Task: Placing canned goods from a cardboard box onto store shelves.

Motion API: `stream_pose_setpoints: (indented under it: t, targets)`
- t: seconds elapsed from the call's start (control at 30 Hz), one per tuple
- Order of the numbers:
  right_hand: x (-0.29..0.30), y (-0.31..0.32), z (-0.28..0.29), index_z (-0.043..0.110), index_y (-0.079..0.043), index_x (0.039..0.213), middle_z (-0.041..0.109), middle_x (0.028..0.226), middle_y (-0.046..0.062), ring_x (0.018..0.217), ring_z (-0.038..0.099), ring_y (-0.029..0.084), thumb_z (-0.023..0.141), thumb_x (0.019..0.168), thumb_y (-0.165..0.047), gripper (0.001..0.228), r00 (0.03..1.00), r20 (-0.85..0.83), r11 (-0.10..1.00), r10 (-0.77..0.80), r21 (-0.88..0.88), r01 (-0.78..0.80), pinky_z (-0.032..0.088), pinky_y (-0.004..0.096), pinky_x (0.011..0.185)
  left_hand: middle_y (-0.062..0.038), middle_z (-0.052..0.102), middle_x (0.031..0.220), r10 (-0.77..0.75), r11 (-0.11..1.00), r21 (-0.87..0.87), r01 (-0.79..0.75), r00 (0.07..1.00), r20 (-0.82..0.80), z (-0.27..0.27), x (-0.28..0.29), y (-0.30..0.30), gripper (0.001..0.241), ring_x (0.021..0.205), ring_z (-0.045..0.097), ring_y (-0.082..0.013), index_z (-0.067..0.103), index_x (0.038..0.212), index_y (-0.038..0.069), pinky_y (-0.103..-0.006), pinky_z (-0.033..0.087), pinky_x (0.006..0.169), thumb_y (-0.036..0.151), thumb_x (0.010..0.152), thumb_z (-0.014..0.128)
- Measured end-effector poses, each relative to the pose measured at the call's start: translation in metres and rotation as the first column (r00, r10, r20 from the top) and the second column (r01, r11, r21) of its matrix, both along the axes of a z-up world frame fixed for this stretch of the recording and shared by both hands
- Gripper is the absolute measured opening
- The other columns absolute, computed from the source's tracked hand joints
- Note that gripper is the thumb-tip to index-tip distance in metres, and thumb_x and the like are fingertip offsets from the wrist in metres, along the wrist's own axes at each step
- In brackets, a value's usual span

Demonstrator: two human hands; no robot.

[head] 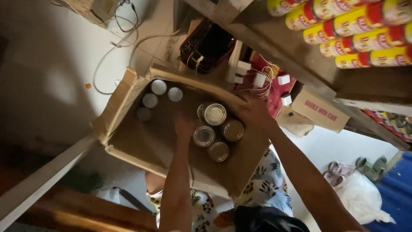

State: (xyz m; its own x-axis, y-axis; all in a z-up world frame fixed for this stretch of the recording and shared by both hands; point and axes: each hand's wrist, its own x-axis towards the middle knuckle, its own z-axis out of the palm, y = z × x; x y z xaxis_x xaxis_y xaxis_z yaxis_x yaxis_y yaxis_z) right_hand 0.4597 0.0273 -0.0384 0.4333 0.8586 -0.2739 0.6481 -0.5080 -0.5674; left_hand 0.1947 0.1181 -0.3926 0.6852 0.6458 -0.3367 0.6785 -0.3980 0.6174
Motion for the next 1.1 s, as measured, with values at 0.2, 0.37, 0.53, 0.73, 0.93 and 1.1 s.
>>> stream_pose_setpoints:
  t: [0.2, 0.37, 0.53, 0.73, 0.93, 1.1]
  targets:
    - [0.003, -0.003, -0.012, 0.061, -0.007, 0.137, 0.067, 0.128, 0.019, 0.117, 0.066, 0.037, 0.073, 0.087, -0.038, 0.059, 0.998, 0.068, 0.999, -0.009, 0.047, 0.006, 0.053, 0.045, 0.097, -0.028, 0.053, 0.134, 0.046, 0.921, 0.389, -0.032, 0.999, -0.027, -0.050, 0.023, 0.005, 0.065, 0.119, 0.059, -0.0451, 0.039, 0.134, -0.001, -0.0556, 0.048, 0.101, 0.027, 0.084, 0.071]
    - [0.004, 0.000, -0.007, 0.058, -0.008, 0.138, 0.066, 0.131, 0.017, 0.121, 0.064, 0.036, 0.074, 0.086, -0.038, 0.062, 0.999, 0.034, 0.998, 0.017, 0.056, -0.019, 0.051, 0.044, 0.101, -0.032, 0.047, 0.146, 0.075, 0.804, 0.593, -0.036, 0.996, -0.042, -0.030, 0.008, 0.018, 0.087, 0.128, 0.056, -0.0501, 0.029, 0.147, -0.002, -0.0610, 0.045, 0.100, 0.026, 0.077, 0.075]
    - [0.006, -0.005, -0.017, 0.057, -0.008, 0.141, 0.064, 0.135, 0.020, 0.122, 0.063, 0.039, 0.077, 0.085, -0.038, 0.066, 0.989, 0.149, 0.992, 0.015, 0.119, -0.033, 0.050, 0.045, 0.102, -0.032, 0.048, 0.145, 0.072, 0.843, 0.536, -0.052, 0.997, -0.016, 0.026, 0.056, 0.041, 0.089, 0.127, 0.056, -0.0500, 0.031, 0.146, -0.003, -0.0609, 0.045, 0.101, 0.028, 0.076, 0.077]
    - [-0.002, 0.006, -0.005, 0.057, -0.009, 0.141, 0.066, 0.130, 0.019, 0.116, 0.065, 0.036, 0.078, 0.082, -0.036, 0.068, 0.990, 0.113, 0.996, -0.083, 0.049, 0.078, 0.053, 0.044, 0.097, -0.031, 0.049, 0.143, 0.076, 0.878, 0.473, -0.068, 0.997, 0.001, 0.025, 0.069, 0.048, 0.091, 0.126, 0.056, -0.0498, 0.034, 0.145, -0.004, -0.0608, 0.043, 0.103, 0.030, 0.073, 0.080]
    - [0.001, -0.001, -0.014, 0.057, -0.007, 0.141, 0.066, 0.130, 0.020, 0.116, 0.064, 0.039, 0.080, 0.083, -0.037, 0.069, 0.985, 0.167, 0.998, -0.045, 0.041, 0.039, 0.051, 0.046, 0.098, -0.031, 0.050, 0.142, 0.082, 0.911, 0.405, -0.082, 0.996, 0.017, 0.033, 0.077, 0.053, 0.094, 0.125, 0.056, -0.0496, 0.037, 0.144, -0.004, -0.0607, 0.042, 0.104, 0.033, 0.071, 0.083]
    - [-0.006, 0.008, -0.011, 0.061, -0.008, 0.136, 0.067, 0.128, 0.019, 0.115, 0.065, 0.038, 0.081, 0.079, -0.037, 0.067, 0.962, 0.259, 0.996, -0.082, 0.056, 0.070, 0.053, 0.045, 0.096, -0.031, 0.051, 0.141, 0.081, 0.929, 0.359, -0.088, 0.996, 0.035, 0.041, 0.081, 0.065, 0.096, 0.124, 0.056, -0.0495, 0.039, 0.143, -0.005, -0.0606, 0.042, 0.105, 0.035, 0.069, 0.085]
